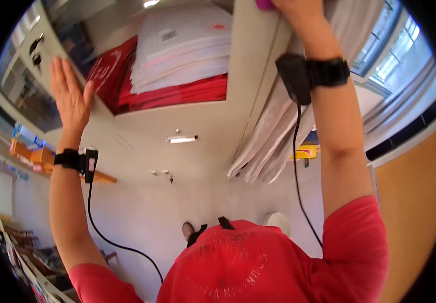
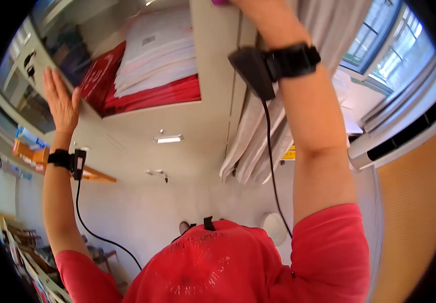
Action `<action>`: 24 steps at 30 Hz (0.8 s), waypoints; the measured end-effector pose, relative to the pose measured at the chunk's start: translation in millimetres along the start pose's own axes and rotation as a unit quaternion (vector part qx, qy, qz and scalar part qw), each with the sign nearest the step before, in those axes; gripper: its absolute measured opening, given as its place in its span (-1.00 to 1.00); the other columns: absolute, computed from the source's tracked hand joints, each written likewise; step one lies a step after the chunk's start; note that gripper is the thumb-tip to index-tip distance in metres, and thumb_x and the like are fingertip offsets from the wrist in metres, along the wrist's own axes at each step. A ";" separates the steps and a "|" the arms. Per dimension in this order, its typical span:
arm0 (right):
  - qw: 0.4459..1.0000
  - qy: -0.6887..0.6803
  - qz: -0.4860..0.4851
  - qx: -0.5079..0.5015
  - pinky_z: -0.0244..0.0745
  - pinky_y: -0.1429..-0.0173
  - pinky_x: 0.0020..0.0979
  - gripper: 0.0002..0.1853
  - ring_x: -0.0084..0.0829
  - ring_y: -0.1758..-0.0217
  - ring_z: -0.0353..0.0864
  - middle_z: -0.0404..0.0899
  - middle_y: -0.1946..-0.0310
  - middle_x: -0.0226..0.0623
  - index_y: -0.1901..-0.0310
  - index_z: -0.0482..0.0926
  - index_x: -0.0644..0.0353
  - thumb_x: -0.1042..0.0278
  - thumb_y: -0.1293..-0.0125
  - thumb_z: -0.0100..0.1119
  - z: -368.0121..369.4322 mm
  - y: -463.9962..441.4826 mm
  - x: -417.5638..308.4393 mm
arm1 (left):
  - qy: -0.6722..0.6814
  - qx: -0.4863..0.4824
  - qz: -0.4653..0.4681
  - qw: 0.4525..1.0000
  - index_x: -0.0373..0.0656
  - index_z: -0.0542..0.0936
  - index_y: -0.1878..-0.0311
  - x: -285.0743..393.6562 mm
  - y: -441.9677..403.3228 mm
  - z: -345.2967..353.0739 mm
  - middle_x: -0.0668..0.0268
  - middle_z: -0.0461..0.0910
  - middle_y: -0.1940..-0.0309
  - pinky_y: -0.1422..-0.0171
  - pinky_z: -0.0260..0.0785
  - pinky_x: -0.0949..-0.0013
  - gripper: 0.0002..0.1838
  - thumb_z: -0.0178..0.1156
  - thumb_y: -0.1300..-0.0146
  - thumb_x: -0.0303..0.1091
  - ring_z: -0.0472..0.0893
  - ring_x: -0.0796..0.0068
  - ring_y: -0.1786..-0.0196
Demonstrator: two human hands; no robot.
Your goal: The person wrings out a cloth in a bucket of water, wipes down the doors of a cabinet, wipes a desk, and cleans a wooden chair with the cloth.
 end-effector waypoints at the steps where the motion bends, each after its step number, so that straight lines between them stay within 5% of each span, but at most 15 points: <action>1: 0.999 -0.024 -0.004 -0.034 -0.01 -0.37 0.04 -0.30 0.04 -0.40 0.05 0.08 -0.33 0.16 -0.29 0.19 0.36 -0.05 -0.28 -0.08 -2.0 16.5 -19.3 | -0.002 -0.015 -0.018 1.000 -0.26 0.03 -0.40 -2.5 1.2 -2.3 0.03 -0.06 -0.43 -0.47 -0.16 0.15 -0.32 -0.05 -0.35 -0.09 -0.06 0.04 -0.47; 3: 0.978 -0.095 -0.078 -0.169 0.02 -0.35 0.03 -0.33 -0.01 -0.42 0.05 0.14 -0.30 0.12 -0.25 0.25 0.33 -0.06 -0.28 -0.11 -2.7 70.1 -67.1 | 0.025 -0.030 -0.035 0.999 -0.21 0.07 -0.40 -2.7 4.3 -12.0 0.09 -0.03 -0.42 -0.46 -0.11 0.17 -0.34 -0.01 -0.33 -0.14 0.00 0.08 -0.45; 5: 0.930 -0.149 -0.203 -0.267 0.18 -0.34 -0.12 -0.37 -0.09 -0.32 0.24 0.29 -0.24 -0.09 -0.14 0.39 0.21 -0.03 -0.10 0.16 -28.0 156.3 -114.6 | 0.022 -0.071 -0.065 0.995 -0.15 0.11 -0.39 0.2 23.9 -22.6 0.09 0.09 -0.38 -0.42 -0.03 0.12 -0.33 0.09 -0.23 -0.32 0.10 0.09 -0.41; 7: 0.847 -0.273 -0.212 -0.404 0.15 -0.36 -0.13 -0.41 -0.11 -0.35 0.20 0.30 -0.23 -0.11 -0.13 0.39 0.24 0.06 -0.12 0.15 -28.7 227.2 -135.8 | 0.062 -0.110 -0.094 0.988 -0.18 0.14 -0.37 1.1 66.0 -35.2 0.08 0.13 -0.35 -0.39 0.01 0.11 -0.32 0.11 -0.16 -0.48 0.14 0.08 -0.39; 12: 0.792 -0.261 -0.385 -0.396 0.41 -0.14 -0.43 -0.35 -0.39 -0.20 0.40 0.22 -0.31 -0.31 -0.33 0.16 0.08 0.17 -0.20 0.05 -45.5 343.9 -145.4 | 0.049 -0.290 -0.246 0.924 -0.21 0.11 -0.36 2.8 243.9 -84.7 0.00 0.17 -0.30 -0.35 0.12 0.14 -0.24 0.06 -0.02 -0.66 0.22 -0.04 -0.30; 15: 0.797 -0.296 -0.329 -0.412 0.53 0.07 -0.48 -0.34 -0.47 -0.05 0.52 0.30 -0.26 -0.34 -0.32 0.21 0.01 0.17 -0.15 0.11 -29.3 298.5 -161.1 | 0.041 -0.431 -0.396 0.810 -0.18 0.07 -0.38 9.4 390.9 -143.6 -0.12 0.03 -0.34 -0.35 0.14 0.15 -0.15 0.15 0.04 -0.63 0.15 -0.14 -0.34; 19: 0.937 -0.214 -0.064 -0.270 0.47 0.03 -0.27 -0.31 -0.18 -0.30 0.30 0.16 -0.36 -0.19 -0.29 0.30 0.03 -0.04 -0.12 0.17 -8.8 142.1 -155.0 | -0.015 -0.538 -0.595 0.597 -0.26 0.09 -0.36 52.1 634.0 -278.8 -0.31 0.10 -0.26 -0.37 0.11 0.07 -0.10 0.31 0.09 -0.42 0.09 -0.27 -0.33; 21: 0.970 -0.099 -0.112 -0.189 0.31 -0.09 -0.01 -0.30 -0.14 -0.26 0.34 0.16 -0.37 -0.22 -0.25 0.34 0.01 -0.08 -0.06 0.20 -12.5 140.0 -178.3 | -0.056 -0.518 -0.692 0.500 -0.39 0.27 -0.20 104.4 705.0 -352.3 -0.32 0.36 -0.02 -0.24 0.26 0.04 -0.22 0.31 0.17 -0.40 0.32 -0.26 -0.15; 22: 0.944 -0.147 -0.135 -0.262 -0.02 -0.25 0.15 -0.29 -0.19 -0.44 0.07 0.15 -0.37 -0.24 -0.23 0.36 0.03 -0.13 -0.06 0.18 -3.1 168.8 -199.6 | -0.057 -0.525 -0.708 0.469 -0.43 0.37 -0.05 131.6 732.0 -379.7 -0.29 0.46 0.15 -0.14 0.34 0.02 -0.32 0.32 0.21 -0.37 0.44 -0.27 0.01; 24: 0.878 -0.193 -0.289 -0.330 -0.01 -0.32 -0.02 -0.32 -0.25 -0.44 0.08 0.14 -0.38 -0.29 -0.24 0.36 0.01 -0.09 -0.07 0.17 -14.2 230.1 -254.4 | -0.059 -0.513 -0.747 0.419 -0.45 0.42 0.04 184.6 733.8 -417.7 -0.28 0.51 0.18 0.01 0.40 0.00 -0.40 0.33 0.19 -0.33 0.52 -0.25 0.12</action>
Point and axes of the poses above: each hand's wrist, its own y-axis away from the middle knuckle, its own z-axis out of the palm, x = y × z, the point moved 8 cm from there along -y, towards the middle knuckle
